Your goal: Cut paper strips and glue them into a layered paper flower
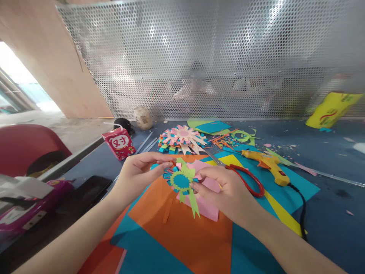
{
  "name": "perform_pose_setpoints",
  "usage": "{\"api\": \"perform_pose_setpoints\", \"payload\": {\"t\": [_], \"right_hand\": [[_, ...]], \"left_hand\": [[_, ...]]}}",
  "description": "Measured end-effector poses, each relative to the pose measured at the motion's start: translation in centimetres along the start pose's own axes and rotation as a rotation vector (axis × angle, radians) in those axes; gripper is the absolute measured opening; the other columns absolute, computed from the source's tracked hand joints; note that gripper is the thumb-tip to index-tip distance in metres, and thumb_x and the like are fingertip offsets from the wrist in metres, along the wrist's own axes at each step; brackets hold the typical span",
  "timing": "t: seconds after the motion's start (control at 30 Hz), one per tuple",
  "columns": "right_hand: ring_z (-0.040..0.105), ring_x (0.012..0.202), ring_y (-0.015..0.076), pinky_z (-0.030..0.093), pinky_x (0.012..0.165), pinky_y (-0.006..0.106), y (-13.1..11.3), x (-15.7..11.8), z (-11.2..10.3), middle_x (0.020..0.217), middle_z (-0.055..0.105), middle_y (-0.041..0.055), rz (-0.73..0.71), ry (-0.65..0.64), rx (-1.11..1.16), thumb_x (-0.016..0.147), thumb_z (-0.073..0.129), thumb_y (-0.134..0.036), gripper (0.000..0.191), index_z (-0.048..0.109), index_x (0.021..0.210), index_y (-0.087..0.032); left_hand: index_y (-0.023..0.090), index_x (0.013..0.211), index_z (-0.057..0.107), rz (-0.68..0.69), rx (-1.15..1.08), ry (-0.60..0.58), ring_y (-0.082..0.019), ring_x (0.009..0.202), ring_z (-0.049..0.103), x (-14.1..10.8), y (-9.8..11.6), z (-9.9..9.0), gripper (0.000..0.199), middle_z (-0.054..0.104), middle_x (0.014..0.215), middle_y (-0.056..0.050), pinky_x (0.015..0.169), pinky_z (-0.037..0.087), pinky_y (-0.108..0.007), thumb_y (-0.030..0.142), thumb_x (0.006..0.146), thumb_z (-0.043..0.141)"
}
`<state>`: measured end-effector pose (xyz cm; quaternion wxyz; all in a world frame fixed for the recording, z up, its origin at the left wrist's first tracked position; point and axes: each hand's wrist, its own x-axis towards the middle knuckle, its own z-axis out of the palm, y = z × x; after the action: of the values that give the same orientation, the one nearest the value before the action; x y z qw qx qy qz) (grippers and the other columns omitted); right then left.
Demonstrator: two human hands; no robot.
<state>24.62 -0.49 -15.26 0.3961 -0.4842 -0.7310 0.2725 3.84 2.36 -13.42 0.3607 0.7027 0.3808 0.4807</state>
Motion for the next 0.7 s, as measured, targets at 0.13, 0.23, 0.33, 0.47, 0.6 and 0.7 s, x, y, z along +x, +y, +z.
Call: {"api": "perform_pose_setpoints", "payload": {"t": [0.13,0.23,0.33,0.47,0.6,0.7], "right_hand": [[0.061,0.085,0.0203,0.05,0.078,0.034,-0.2,0.0,0.0,0.084,0.066,0.0029,0.005,-0.019,-0.004,0.075,0.059,-0.04,0.017,0.061,0.076,-0.024],[0.061,0.083,0.0199,0.05,0.076,0.033,-0.2,-0.1,0.0,0.083,0.066,0.0024,0.004,-0.011,0.011,0.075,0.059,-0.039,0.016,0.061,0.075,-0.024],[0.062,0.082,0.0197,0.051,0.076,0.032,0.0,-0.1,-0.1,0.083,0.066,0.0021,-0.011,0.029,0.061,0.074,0.06,-0.038,0.014,0.062,0.076,-0.024],[0.062,0.081,0.0195,0.052,0.074,0.031,0.2,-0.1,-0.4,0.083,0.067,0.0034,-0.015,0.037,0.133,0.076,0.058,-0.035,0.014,0.064,0.079,-0.023],[0.061,0.072,0.0174,0.052,0.063,0.027,0.0,-0.1,-0.9,0.075,0.064,0.0009,-0.022,0.033,0.142,0.077,0.058,-0.033,0.011,0.064,0.074,-0.024],[0.061,0.07,0.0168,0.052,0.061,0.026,-0.2,-0.1,-1.1,0.073,0.064,-0.0007,-0.023,0.002,0.191,0.077,0.058,-0.035,0.012,0.066,0.073,-0.026]], "left_hand": [[0.018,0.082,0.071,-0.003,0.076,0.018,-0.017,0.078,0.066,0.1,0.1,-0.1,0.016,0.073,0.083,-0.004,0.071,0.052,-0.028,0.03,0.078,0.062],[0.019,0.089,0.07,0.154,0.171,-0.021,-0.016,0.082,0.066,0.3,0.2,-0.6,0.015,0.072,0.089,-0.004,0.075,0.052,-0.027,0.026,0.08,0.059],[0.02,0.097,0.067,0.474,0.288,-0.141,-0.014,0.092,0.063,0.6,0.1,-1.2,0.018,0.071,0.096,-0.004,0.083,0.05,-0.027,0.017,0.081,0.058],[0.017,0.096,0.066,0.668,0.383,-0.231,-0.014,0.094,0.06,0.8,0.1,-1.6,0.018,0.07,0.095,-0.007,0.086,0.049,-0.028,0.011,0.08,0.058],[0.014,0.089,0.065,0.674,0.428,-0.323,-0.016,0.091,0.061,0.8,0.5,-1.5,0.012,0.068,0.094,-0.01,0.085,0.049,-0.031,0.013,0.081,0.057],[0.014,0.088,0.066,0.676,0.428,-0.359,-0.017,0.09,0.061,0.6,0.8,-1.4,0.011,0.068,0.093,-0.011,0.084,0.049,-0.032,0.015,0.081,0.058]]}}
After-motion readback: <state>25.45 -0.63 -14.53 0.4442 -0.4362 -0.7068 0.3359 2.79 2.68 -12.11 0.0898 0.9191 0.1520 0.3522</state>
